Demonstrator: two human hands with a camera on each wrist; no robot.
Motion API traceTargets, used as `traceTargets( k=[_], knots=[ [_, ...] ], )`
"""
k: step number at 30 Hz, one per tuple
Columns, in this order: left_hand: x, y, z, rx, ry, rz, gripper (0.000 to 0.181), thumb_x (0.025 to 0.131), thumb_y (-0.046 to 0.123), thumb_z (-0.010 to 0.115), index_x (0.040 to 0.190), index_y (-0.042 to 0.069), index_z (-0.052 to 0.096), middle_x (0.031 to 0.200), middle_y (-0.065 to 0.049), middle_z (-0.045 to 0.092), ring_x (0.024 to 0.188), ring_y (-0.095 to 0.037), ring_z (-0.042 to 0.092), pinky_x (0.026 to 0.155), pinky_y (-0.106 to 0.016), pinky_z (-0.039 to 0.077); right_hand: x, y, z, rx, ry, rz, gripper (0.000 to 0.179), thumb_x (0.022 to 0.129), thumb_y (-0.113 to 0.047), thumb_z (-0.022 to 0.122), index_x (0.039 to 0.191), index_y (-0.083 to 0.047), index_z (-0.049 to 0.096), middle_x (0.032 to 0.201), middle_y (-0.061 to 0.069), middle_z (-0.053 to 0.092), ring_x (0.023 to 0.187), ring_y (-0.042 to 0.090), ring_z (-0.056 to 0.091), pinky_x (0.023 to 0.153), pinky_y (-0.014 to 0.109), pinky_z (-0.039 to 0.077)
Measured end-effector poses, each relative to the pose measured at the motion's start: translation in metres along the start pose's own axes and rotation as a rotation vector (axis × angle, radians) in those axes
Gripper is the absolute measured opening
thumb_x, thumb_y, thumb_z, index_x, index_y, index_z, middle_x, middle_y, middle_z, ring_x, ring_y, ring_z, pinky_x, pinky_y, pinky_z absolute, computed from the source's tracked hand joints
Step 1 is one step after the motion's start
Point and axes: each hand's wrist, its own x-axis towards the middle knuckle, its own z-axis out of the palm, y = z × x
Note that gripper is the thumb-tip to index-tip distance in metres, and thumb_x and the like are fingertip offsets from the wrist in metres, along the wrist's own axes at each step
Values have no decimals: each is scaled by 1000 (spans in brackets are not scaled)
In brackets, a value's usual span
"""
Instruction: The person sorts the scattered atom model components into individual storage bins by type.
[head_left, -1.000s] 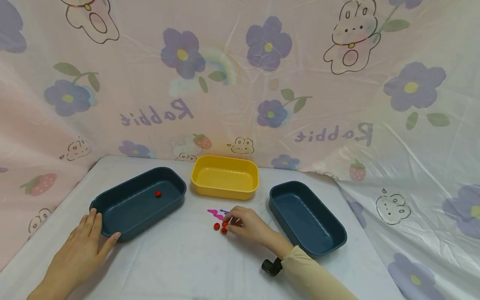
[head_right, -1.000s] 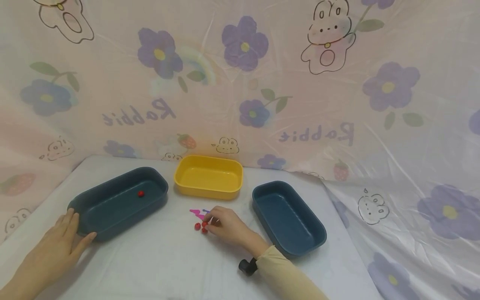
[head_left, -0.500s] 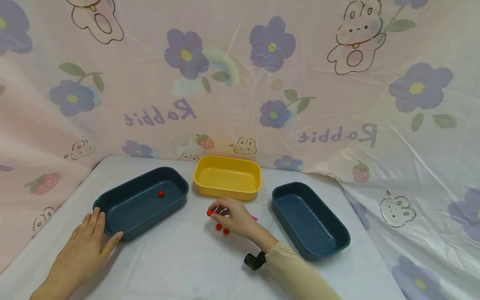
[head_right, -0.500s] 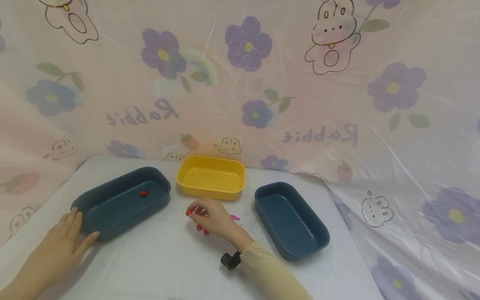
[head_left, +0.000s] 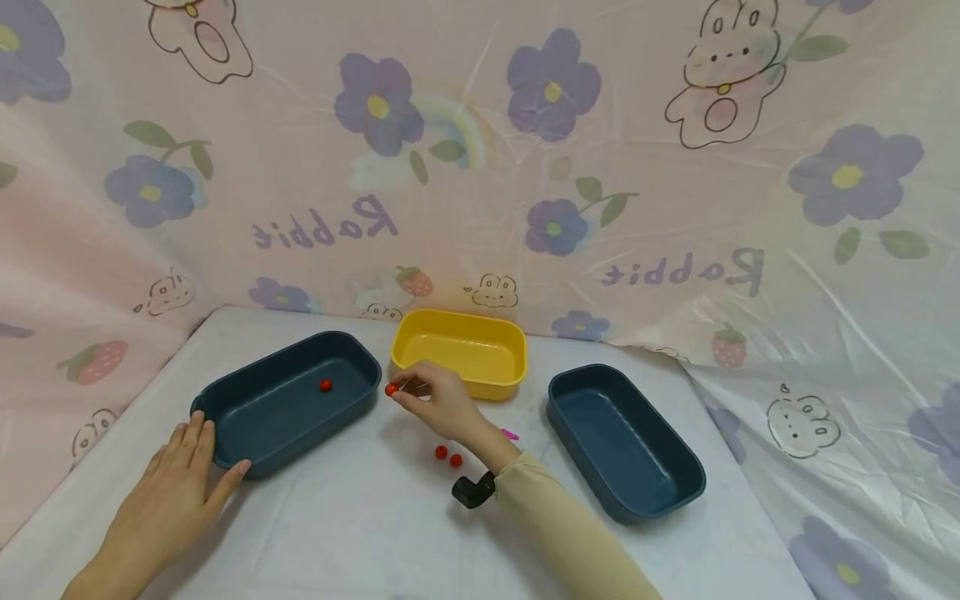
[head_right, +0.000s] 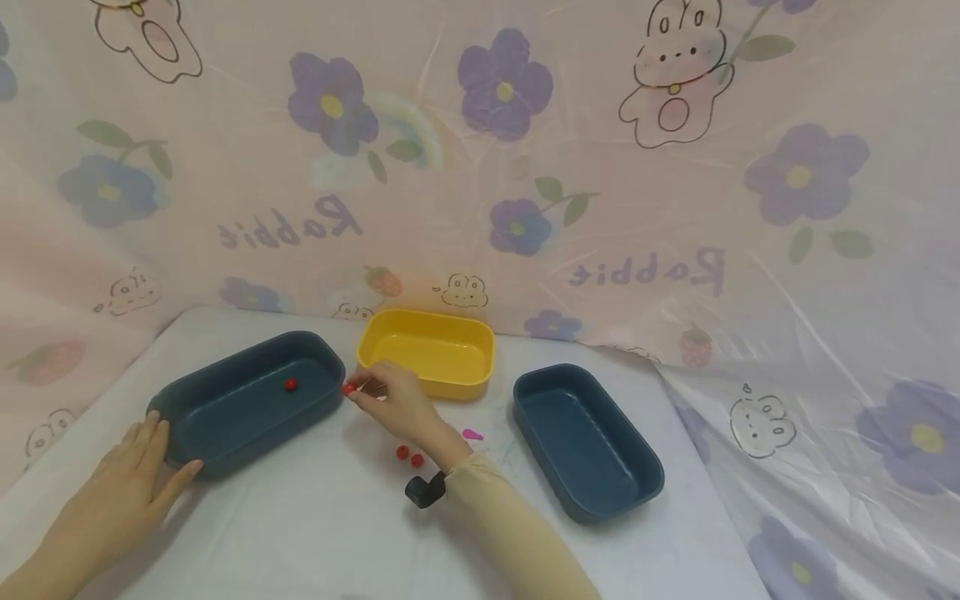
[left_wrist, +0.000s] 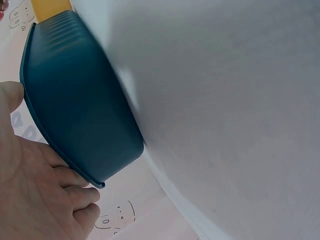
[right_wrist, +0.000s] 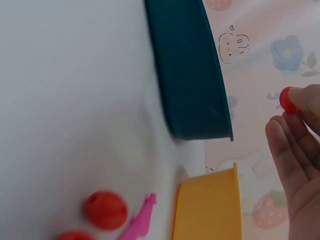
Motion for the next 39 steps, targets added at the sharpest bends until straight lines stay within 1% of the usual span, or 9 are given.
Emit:
traceTargets(
  k=[5, 9, 12, 16, 20, 27, 30, 33, 39],
  knots=[
    [0, 0, 0, 3, 1, -6, 86, 110, 42, 48, 152, -25, 16, 163, -42, 1, 152, -58, 1, 125, -60, -8, 18, -1, 10, 14, -5, -14, 20, 98, -10, 74, 118, -7, 73, 110, 1, 70, 96, 6, 67, 89, 18, 58],
    [1, 0, 0, 5, 9, -1, 86, 110, 42, 49, 152, -25, 17, 163, -43, 3, 152, -58, 2, 125, -60, -7, 32, -1, 18, -6, -13, -27, 20, 98, -10, 74, 118, -7, 73, 110, 1, 70, 96, 5, 66, 89, 17, 57],
    [1, 0, -1, 5, 8, 1, 86, 110, 42, 49, 152, -25, 17, 163, -43, 3, 152, -58, 2, 125, -61, -6, 43, -1, 26, -17, -26, -22, 19, 99, -12, 73, 118, -8, 73, 109, -1, 70, 97, 3, 65, 88, 15, 56],
    [2, 0, -1, 2, -1, -6, 86, 110, 42, 49, 152, -25, 17, 163, -43, 2, 152, -58, 1, 125, -63, -5, 56, -1, 38, -34, -42, -19, 18, 99, -13, 73, 116, -8, 74, 106, 0, 70, 93, 3, 63, 85, 14, 56],
    [1, -1, 0, 5, 5, -5, 86, 110, 42, 50, 152, -25, 17, 162, -43, 3, 152, -58, 2, 125, -62, -4, 67, -1, 50, -65, -65, -12, 18, 99, -15, 73, 115, -8, 75, 104, -1, 69, 90, 2, 62, 82, 12, 55],
    [0, -1, 2, 11, 25, -1, 86, 109, 42, 51, 152, -25, 18, 163, -43, 5, 153, -57, 4, 126, -60, -5, 81, -2, 68, -167, -119, 34, 18, 101, -19, 72, 117, -12, 75, 105, -6, 68, 87, -1, 61, 78, 8, 51],
    [0, -1, 2, 12, 22, -8, 86, 109, 42, 51, 152, -24, 18, 162, -43, 6, 152, -58, 4, 126, -60, -5, 85, -2, 74, -205, -139, 52, 18, 101, -21, 72, 117, -14, 75, 105, -8, 68, 87, -1, 60, 77, 8, 50],
    [0, 0, 1, 10, 17, -11, 86, 109, 43, 51, 152, -24, 18, 162, -43, 6, 152, -58, 5, 125, -62, -3, 89, -1, 78, -225, -163, 64, 18, 101, -23, 71, 117, -15, 75, 105, -9, 67, 87, -1, 59, 77, 7, 50],
    [-1, 1, 1, 13, 38, -5, 86, 109, 42, 52, 152, -24, 21, 162, -44, 10, 152, -57, 7, 126, -61, -2, 93, -3, 82, -270, -204, 71, 19, 101, -20, 71, 119, -14, 74, 106, -8, 66, 87, -1, 58, 76, 7, 48]
  ],
)
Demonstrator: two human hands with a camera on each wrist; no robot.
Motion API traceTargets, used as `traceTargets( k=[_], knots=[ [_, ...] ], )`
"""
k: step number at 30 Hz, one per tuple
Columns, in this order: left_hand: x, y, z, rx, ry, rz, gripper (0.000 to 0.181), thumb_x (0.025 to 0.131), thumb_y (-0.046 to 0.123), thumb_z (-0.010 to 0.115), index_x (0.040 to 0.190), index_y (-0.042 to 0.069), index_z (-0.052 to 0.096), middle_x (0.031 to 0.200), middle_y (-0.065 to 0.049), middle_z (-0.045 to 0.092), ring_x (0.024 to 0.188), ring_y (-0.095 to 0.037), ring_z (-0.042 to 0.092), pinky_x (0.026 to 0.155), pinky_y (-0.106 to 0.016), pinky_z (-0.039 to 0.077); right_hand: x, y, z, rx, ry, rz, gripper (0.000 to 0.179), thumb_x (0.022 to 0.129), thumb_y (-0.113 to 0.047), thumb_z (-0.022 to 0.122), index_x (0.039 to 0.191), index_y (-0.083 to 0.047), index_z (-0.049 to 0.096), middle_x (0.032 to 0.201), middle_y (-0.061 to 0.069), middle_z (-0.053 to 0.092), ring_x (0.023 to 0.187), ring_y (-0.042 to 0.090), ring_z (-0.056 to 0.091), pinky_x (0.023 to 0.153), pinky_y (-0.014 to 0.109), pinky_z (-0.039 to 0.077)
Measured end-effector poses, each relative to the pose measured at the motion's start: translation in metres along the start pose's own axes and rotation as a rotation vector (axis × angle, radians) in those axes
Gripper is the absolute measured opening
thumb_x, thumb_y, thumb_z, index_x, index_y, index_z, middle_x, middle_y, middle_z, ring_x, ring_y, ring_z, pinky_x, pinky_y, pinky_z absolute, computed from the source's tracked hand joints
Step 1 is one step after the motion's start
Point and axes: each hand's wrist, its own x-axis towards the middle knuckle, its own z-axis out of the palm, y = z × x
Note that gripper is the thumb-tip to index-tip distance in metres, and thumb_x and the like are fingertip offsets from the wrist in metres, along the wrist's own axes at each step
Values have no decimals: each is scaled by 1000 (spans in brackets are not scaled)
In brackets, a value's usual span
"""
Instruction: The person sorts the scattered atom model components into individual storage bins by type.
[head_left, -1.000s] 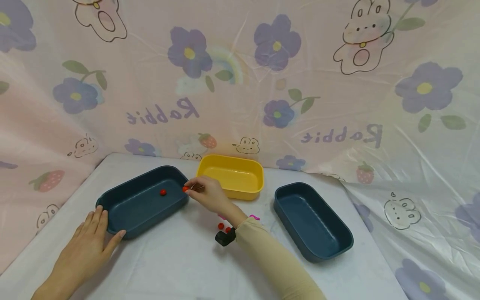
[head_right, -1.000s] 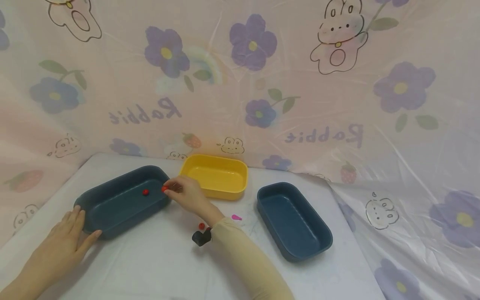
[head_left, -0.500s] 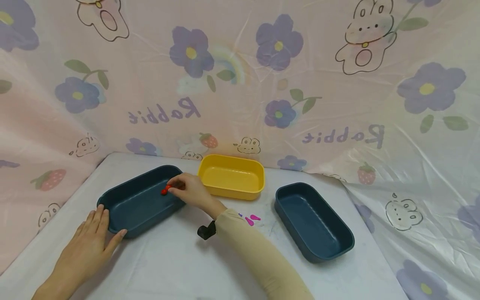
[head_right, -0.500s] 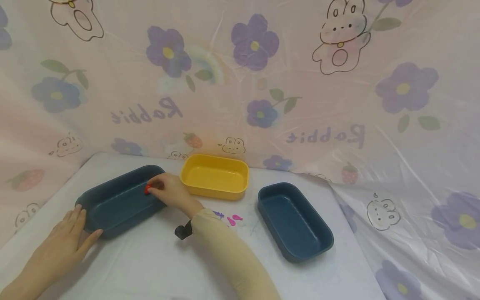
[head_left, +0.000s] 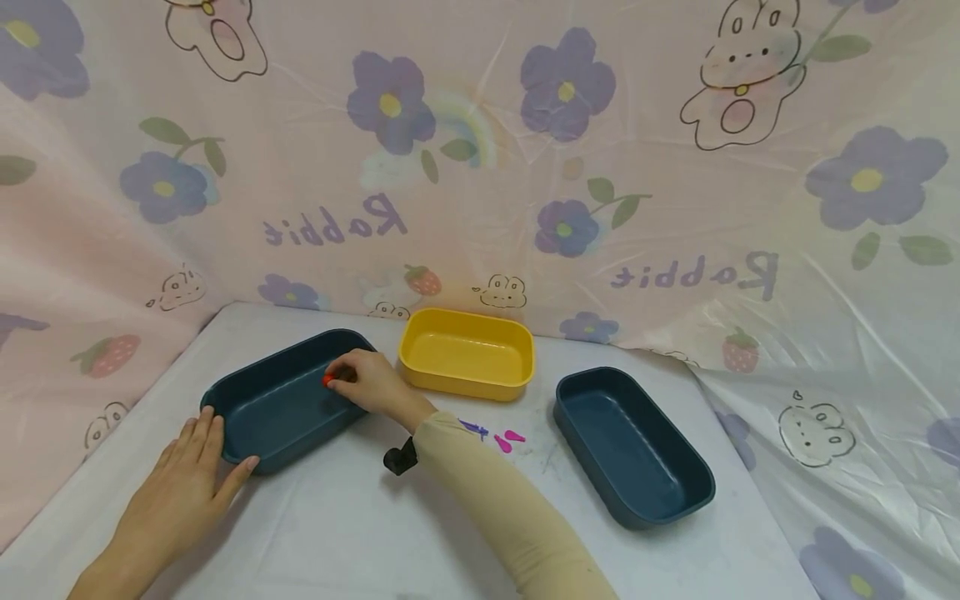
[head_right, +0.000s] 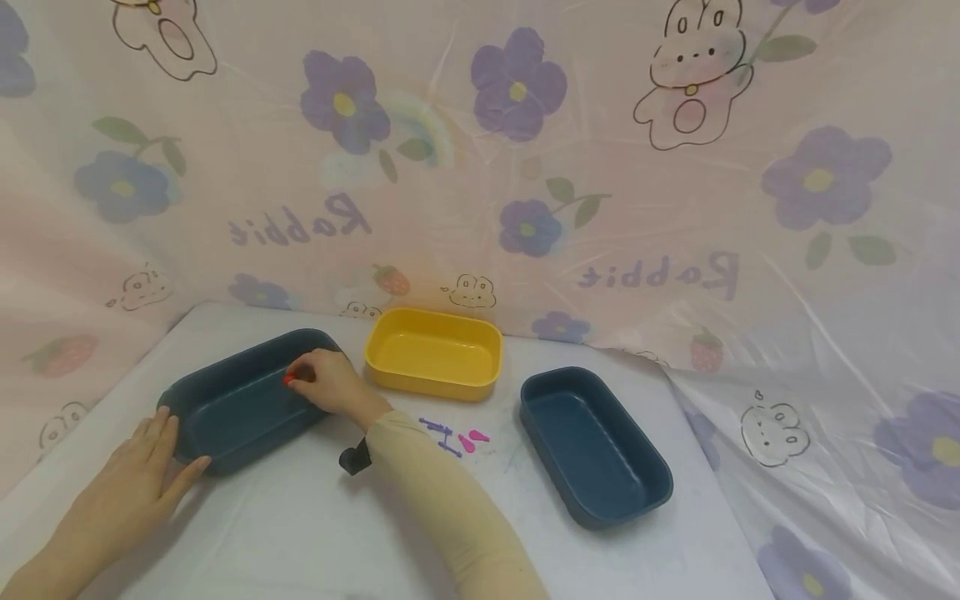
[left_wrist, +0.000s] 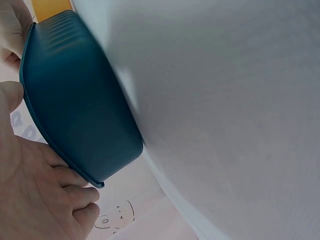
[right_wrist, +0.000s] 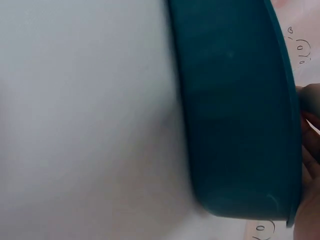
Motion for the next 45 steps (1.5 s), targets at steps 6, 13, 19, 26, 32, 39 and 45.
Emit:
traceTargets(
  k=[6, 13, 19, 26, 32, 39, 45],
  knots=[
    [-1, 0, 0, 2, 10, 8, 85, 108, 41, 54, 151, -25, 21, 161, -44, 11, 153, -57, 7, 126, -60, -3, 1, -1, 0, -37, -10, 5, 20, 101, -20, 71, 120, -14, 74, 106, -8, 65, 87, -1, 57, 76, 6, 47],
    [0, -1, 0, -8, -6, 3, 86, 109, 41, 52, 153, -24, 19, 163, -43, 7, 153, -56, 3, 126, -61, -4, 2, 0, 0, -58, -4, -5, 22, 101, -20, 72, 122, -14, 73, 109, -7, 65, 88, -1, 57, 75, 6, 47],
    [0, -2, 0, -8, -8, 3, 85, 109, 42, 51, 152, -24, 19, 162, -43, 7, 153, -56, 3, 126, -61, -3, 0, 0, 0, -55, 7, -9, 25, 100, -21, 72, 124, -12, 74, 112, -5, 65, 90, -1, 58, 75, 5, 46],
    [0, -1, -1, -9, -10, 1, 86, 109, 42, 51, 152, -24, 18, 162, -43, 7, 153, -56, 4, 126, -61, -3, -2, -2, -1, -65, 22, -17, 24, 100, -22, 72, 123, -13, 74, 112, -6, 66, 89, -1, 58, 74, 5, 46],
    [-1, 0, 0, -12, 0, 10, 85, 109, 41, 52, 152, -25, 19, 162, -44, 8, 153, -56, 4, 126, -59, -5, -10, -3, -6, -17, 34, -36, 25, 101, -21, 71, 123, -10, 74, 113, -3, 67, 88, -1, 59, 75, 5, 48],
    [0, 0, -1, -6, -22, 4, 86, 110, 42, 50, 153, -24, 17, 163, -43, 5, 153, -56, 3, 126, -60, -5, -23, -4, -15, 20, 61, -53, 21, 100, -17, 71, 120, -12, 74, 113, -3, 68, 90, 0, 61, 78, 6, 49],
    [1, -1, -3, -16, -46, -6, 87, 110, 44, 48, 152, -25, 16, 163, -42, 1, 153, -57, 1, 125, -61, -6, -36, -2, -25, 75, 108, -107, 20, 100, -14, 71, 119, -8, 74, 111, 0, 68, 92, 1, 62, 82, 7, 51]
  ],
)
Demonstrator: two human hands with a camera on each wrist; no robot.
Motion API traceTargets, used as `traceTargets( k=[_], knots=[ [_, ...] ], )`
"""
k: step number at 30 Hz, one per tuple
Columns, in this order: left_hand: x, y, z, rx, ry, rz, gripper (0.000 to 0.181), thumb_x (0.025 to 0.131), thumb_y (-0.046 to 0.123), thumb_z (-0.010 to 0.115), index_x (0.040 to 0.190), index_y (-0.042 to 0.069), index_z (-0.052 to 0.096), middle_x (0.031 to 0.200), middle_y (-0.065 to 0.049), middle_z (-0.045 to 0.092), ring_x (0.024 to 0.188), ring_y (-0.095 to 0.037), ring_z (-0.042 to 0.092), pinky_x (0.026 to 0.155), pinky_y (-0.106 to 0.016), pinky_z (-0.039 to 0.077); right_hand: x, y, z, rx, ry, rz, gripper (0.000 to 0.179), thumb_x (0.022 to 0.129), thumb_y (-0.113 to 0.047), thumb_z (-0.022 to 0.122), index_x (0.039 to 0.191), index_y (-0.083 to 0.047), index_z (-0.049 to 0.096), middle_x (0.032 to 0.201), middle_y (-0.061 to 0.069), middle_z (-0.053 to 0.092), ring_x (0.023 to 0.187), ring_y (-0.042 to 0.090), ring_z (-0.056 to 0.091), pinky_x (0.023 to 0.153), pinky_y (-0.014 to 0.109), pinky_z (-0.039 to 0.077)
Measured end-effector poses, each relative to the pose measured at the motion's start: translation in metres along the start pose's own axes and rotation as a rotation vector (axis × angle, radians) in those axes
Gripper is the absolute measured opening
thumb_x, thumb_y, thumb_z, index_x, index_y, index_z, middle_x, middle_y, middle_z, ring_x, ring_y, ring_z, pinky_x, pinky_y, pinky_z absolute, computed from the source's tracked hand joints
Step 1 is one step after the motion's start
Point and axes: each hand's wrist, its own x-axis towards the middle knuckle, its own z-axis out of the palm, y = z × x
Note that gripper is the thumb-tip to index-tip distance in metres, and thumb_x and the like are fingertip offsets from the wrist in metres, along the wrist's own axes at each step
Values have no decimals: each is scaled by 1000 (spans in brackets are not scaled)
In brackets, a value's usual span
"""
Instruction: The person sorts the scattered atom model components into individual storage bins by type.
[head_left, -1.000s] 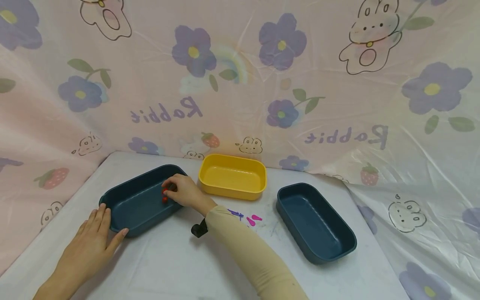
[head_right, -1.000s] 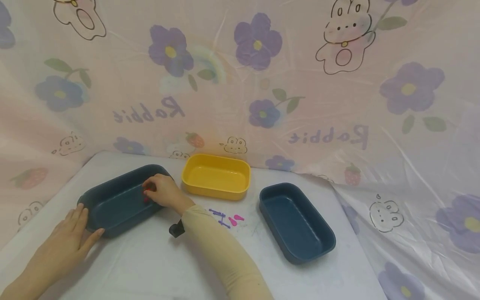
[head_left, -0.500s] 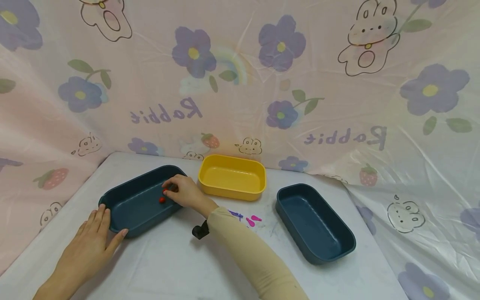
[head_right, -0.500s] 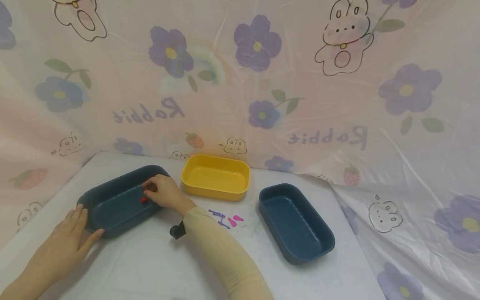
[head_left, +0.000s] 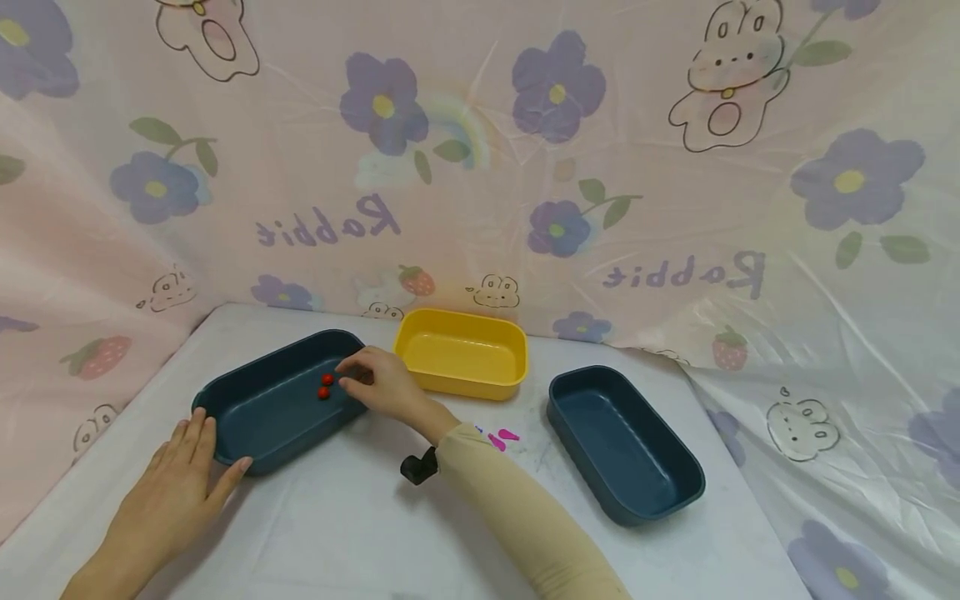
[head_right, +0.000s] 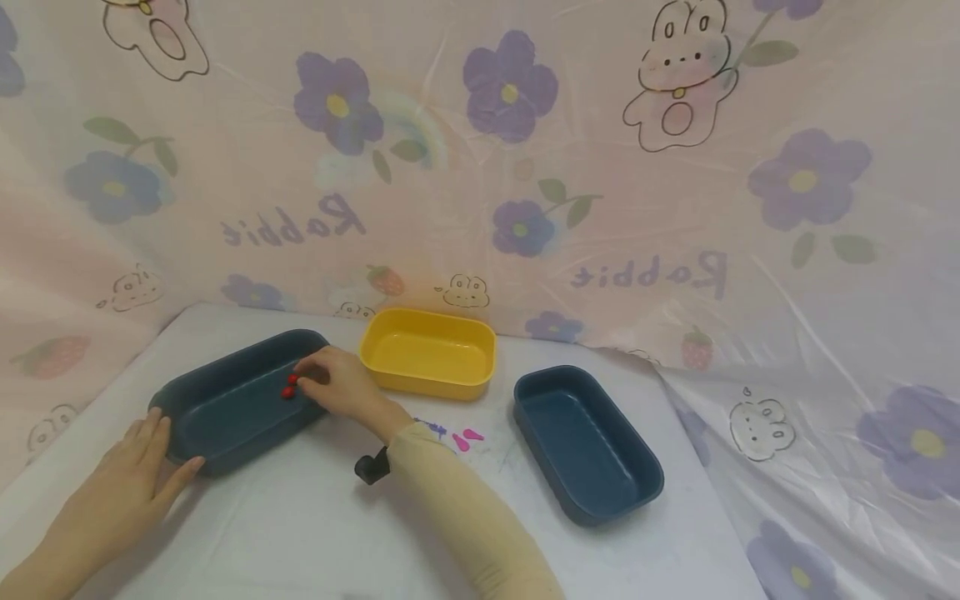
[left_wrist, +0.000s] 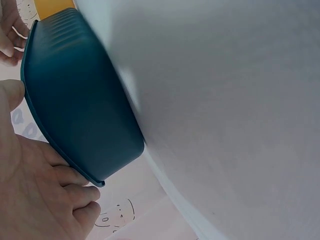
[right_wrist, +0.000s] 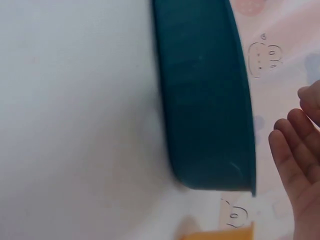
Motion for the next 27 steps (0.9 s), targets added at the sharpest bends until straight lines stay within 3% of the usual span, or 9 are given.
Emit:
traceTargets(
  k=[8, 18, 27],
  knots=[
    [-1, -1, 1, 3, 12, 18, 86, 110, 41, 50, 151, -26, 17, 161, -44, 4, 152, -58, 2, 123, -65, -3, -21, -1, -19, 75, 57, -71, 19, 99, -8, 70, 117, -3, 73, 110, 5, 69, 92, 5, 64, 83, 12, 54],
    [1, -2, 2, 7, 21, 21, 85, 110, 41, 50, 152, -26, 17, 162, -44, 4, 152, -58, 1, 124, -64, -4, -51, 8, -39, 138, 87, -19, 20, 100, -7, 70, 118, 1, 72, 112, 7, 69, 94, 9, 65, 85, 17, 58],
    [1, -2, 3, 4, 10, 15, 86, 110, 43, 48, 153, -25, 15, 163, -42, 1, 153, -57, -1, 124, -61, -8, -86, 27, -56, 89, 90, 73, 18, 100, -11, 71, 117, -5, 72, 110, 2, 68, 96, 9, 65, 88, 21, 59]
  ],
)
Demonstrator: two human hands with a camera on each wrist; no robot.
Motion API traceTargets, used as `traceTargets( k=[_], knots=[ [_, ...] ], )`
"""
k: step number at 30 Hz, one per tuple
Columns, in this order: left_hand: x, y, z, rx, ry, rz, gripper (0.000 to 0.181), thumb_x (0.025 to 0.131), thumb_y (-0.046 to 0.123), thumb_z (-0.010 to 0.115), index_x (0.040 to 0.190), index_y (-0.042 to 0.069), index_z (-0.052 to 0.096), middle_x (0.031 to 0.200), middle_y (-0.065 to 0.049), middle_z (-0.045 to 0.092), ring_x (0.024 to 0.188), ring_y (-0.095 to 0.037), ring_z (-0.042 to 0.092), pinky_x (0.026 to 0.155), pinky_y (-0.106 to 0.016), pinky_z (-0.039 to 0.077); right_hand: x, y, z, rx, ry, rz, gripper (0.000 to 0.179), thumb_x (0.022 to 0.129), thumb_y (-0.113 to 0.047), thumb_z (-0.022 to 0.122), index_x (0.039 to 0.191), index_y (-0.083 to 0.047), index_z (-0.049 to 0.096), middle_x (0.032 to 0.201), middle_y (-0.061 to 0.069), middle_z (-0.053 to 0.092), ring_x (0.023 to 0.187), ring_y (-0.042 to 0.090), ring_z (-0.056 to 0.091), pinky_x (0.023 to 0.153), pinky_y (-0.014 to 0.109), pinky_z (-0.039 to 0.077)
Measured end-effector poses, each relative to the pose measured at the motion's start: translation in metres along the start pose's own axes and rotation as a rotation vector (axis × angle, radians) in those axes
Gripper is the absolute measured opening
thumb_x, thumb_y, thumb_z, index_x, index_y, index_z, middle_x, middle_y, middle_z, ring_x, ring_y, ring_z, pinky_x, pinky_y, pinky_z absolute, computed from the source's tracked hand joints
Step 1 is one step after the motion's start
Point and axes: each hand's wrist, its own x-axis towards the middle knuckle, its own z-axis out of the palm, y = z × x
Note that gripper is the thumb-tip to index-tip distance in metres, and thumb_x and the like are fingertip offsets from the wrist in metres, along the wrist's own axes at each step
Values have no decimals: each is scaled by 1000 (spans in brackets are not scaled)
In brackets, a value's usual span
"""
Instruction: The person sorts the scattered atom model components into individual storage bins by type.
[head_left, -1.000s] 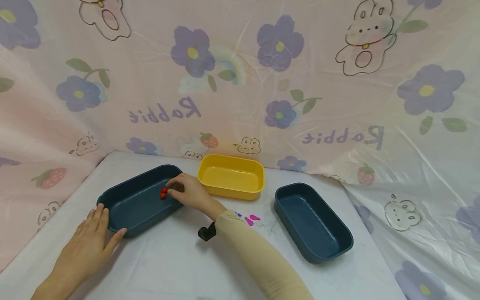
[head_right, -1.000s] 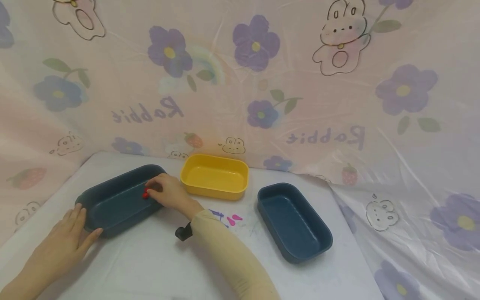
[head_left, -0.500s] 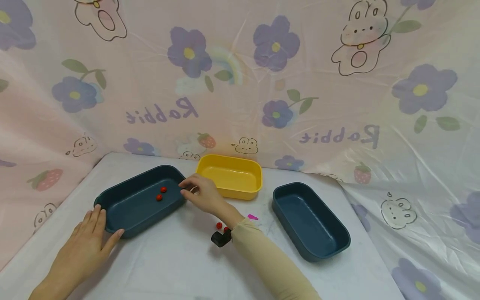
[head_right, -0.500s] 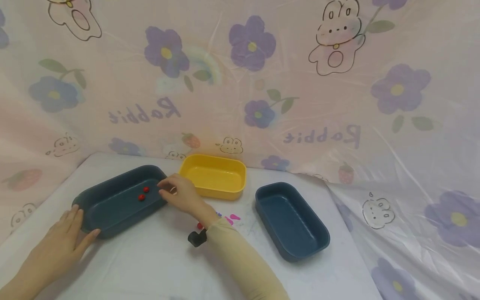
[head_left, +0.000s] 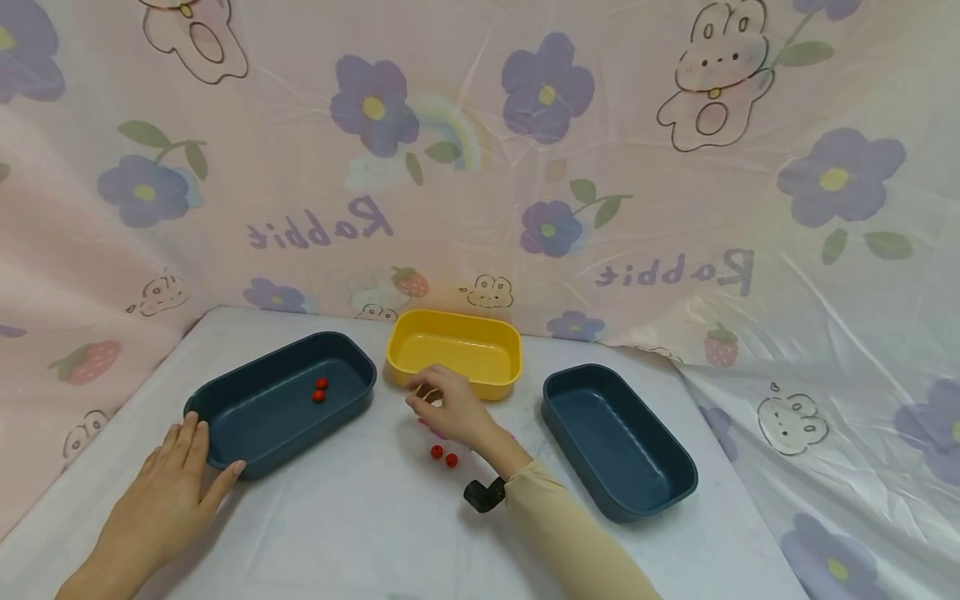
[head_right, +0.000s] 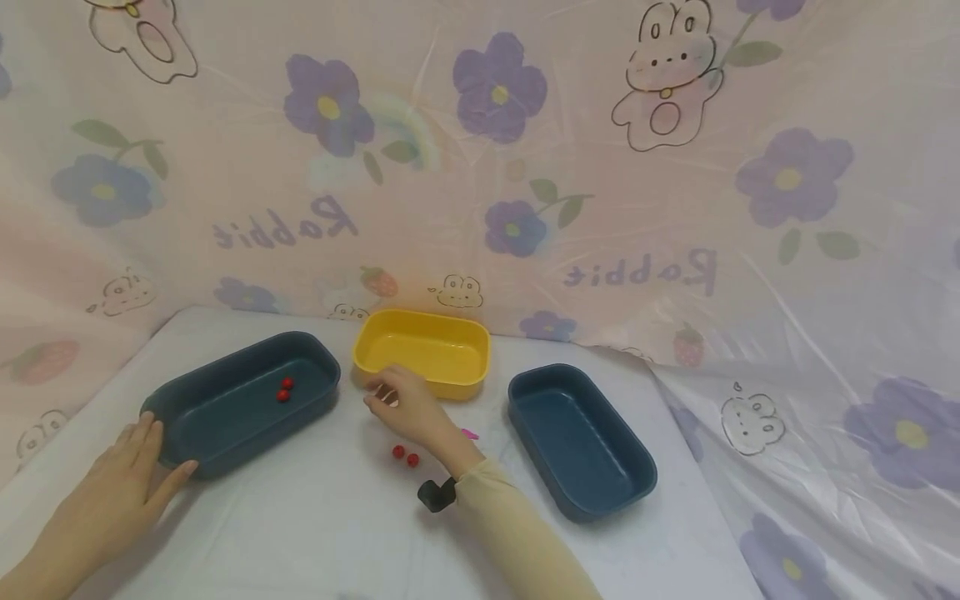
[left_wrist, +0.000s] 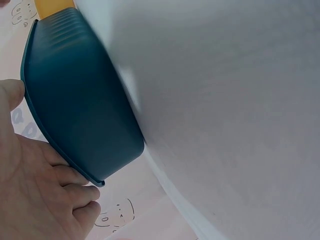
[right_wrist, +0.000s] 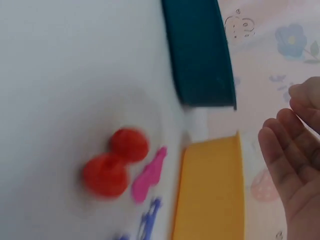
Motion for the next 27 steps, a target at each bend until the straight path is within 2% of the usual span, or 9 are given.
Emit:
traceTargets(
  k=[5, 11, 15, 22, 27],
  knots=[
    [0, 0, -1, -2, -6, -5, 86, 110, 43, 48, 153, -24, 15, 163, -42, 1, 153, -57, -1, 124, -61, -8, -18, 11, -10, -51, -14, 56, 19, 99, -12, 72, 118, -7, 72, 111, 4, 69, 95, 9, 65, 87, 20, 58],
    [-1, 0, -1, -4, -14, -11, 86, 110, 42, 49, 151, -26, 17, 162, -44, 2, 152, -58, 0, 124, -64, -6, -39, 25, -17, -128, -51, 36, 19, 97, -8, 73, 115, -4, 73, 108, 5, 69, 92, 12, 66, 84, 25, 61],
    [-2, 1, 0, 1, 14, -5, 85, 109, 41, 51, 150, -27, 19, 161, -45, 6, 152, -58, 2, 124, -64, -4, -51, 31, -22, -156, -79, 26, 18, 95, -7, 75, 113, -4, 74, 107, 6, 68, 90, 11, 66, 83, 25, 61],
    [-2, 1, 1, 4, 35, 3, 85, 109, 40, 52, 151, -26, 19, 162, -44, 7, 152, -58, 3, 125, -63, -5, -67, 35, -27, -216, -191, -6, 19, 93, -3, 75, 112, -3, 73, 106, 8, 68, 85, 13, 64, 78, 22, 60],
    [-2, 2, 0, 8, 30, 4, 85, 110, 41, 50, 151, -26, 19, 162, -43, 6, 152, -58, 3, 125, -62, -4, -73, 37, -25, -245, -266, -8, 17, 94, -6, 76, 110, -9, 74, 105, 3, 67, 82, 6, 61, 78, 18, 58]
  ],
)
